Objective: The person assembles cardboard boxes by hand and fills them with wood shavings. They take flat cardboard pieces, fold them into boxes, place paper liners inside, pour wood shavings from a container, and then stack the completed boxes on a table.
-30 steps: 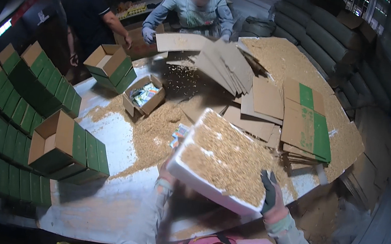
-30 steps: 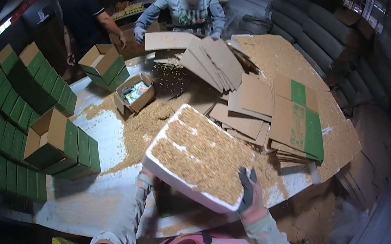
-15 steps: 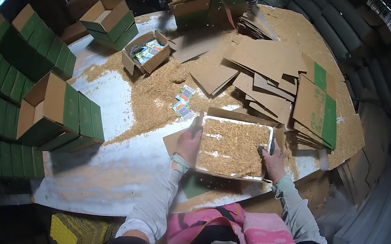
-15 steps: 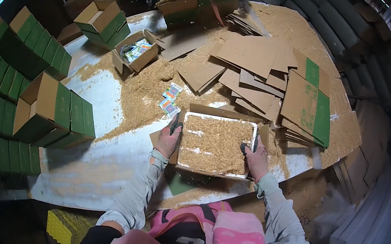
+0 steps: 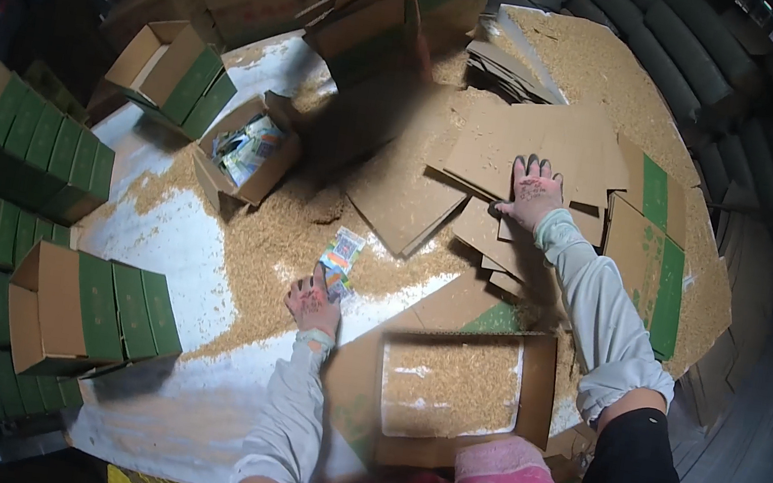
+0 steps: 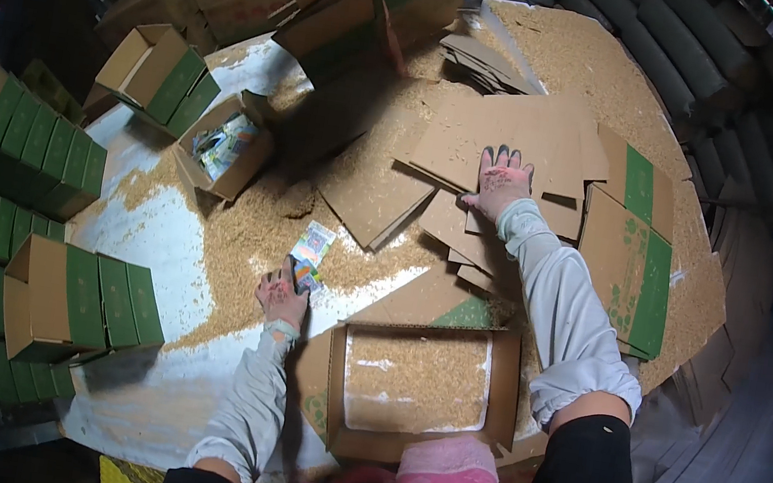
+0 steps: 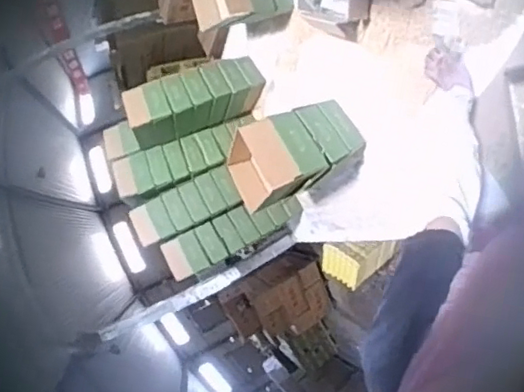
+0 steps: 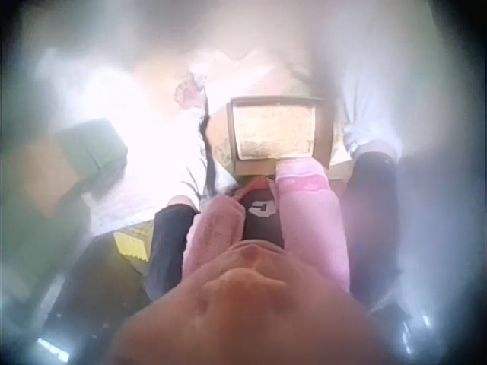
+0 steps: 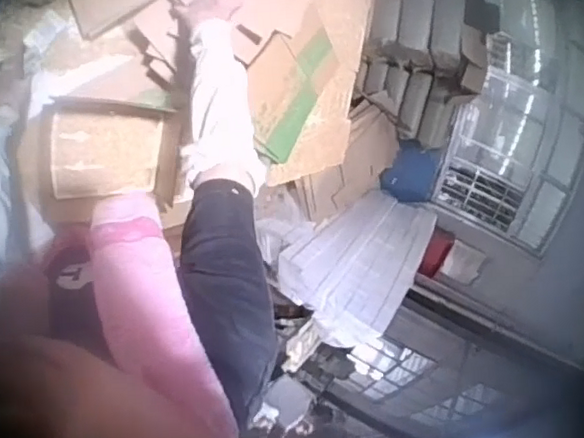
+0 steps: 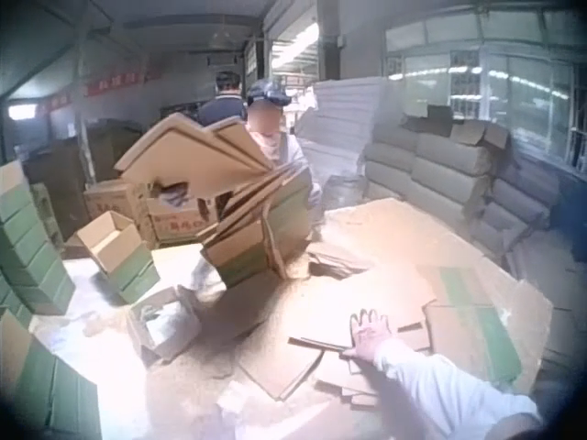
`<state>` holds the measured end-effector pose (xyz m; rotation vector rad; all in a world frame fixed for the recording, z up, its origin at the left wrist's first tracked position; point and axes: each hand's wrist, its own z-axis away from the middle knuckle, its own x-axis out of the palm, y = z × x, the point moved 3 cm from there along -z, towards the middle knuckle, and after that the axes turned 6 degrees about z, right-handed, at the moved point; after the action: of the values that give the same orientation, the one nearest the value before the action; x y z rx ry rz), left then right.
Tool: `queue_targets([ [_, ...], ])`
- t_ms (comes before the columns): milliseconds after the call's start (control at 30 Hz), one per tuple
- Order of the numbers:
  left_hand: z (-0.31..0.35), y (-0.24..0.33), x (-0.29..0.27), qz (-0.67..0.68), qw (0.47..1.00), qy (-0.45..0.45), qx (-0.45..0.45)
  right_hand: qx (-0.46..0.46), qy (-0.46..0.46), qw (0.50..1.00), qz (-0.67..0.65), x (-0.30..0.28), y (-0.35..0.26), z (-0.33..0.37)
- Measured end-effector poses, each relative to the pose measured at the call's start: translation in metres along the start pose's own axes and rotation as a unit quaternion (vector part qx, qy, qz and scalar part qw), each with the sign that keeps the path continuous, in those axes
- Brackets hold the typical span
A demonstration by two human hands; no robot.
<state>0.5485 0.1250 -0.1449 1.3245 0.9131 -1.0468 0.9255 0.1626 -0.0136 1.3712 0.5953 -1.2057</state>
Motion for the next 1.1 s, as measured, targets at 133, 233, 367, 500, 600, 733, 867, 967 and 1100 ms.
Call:
queue_targets([
  [133,0.023,0.006,-0.057,0.255,0.961,0.092,0.058,-0.112,0.026,0.992,0.044,0.004,-0.004,0.02],
  [233,0.036,0.022,-0.118,0.565,0.816,0.111,-0.049,-0.161,0.297,0.941,0.013,-0.044,0.015,0.047],
  [367,0.093,0.092,-0.17,0.656,0.746,0.058,0.093,-0.088,0.419,0.867,-0.255,-0.113,0.053,0.108],
  [500,0.166,0.137,-0.119,0.291,0.886,-0.224,0.283,-0.04,0.407,0.774,-0.484,-0.168,0.078,0.212],
  [600,0.161,0.106,-0.149,0.2,0.915,0.073,0.342,-0.194,0.434,0.816,-0.329,-0.173,0.068,0.3],
  [733,0.158,0.09,-0.151,0.236,0.922,0.088,0.294,-0.302,0.372,0.856,-0.194,-0.127,0.056,0.362],
  [867,0.181,0.155,-0.111,0.112,0.905,-0.102,0.398,-0.127,0.39,0.84,-0.356,-0.114,0.065,0.355],
  [967,0.17,0.165,-0.111,0.106,0.906,-0.081,0.403,-0.223,0.407,0.834,-0.299,-0.101,0.043,0.355],
  [1100,0.135,0.086,-0.144,0.415,0.905,0.076,0.052,-0.359,0.343,0.865,-0.077,-0.03,-0.009,0.335],
])
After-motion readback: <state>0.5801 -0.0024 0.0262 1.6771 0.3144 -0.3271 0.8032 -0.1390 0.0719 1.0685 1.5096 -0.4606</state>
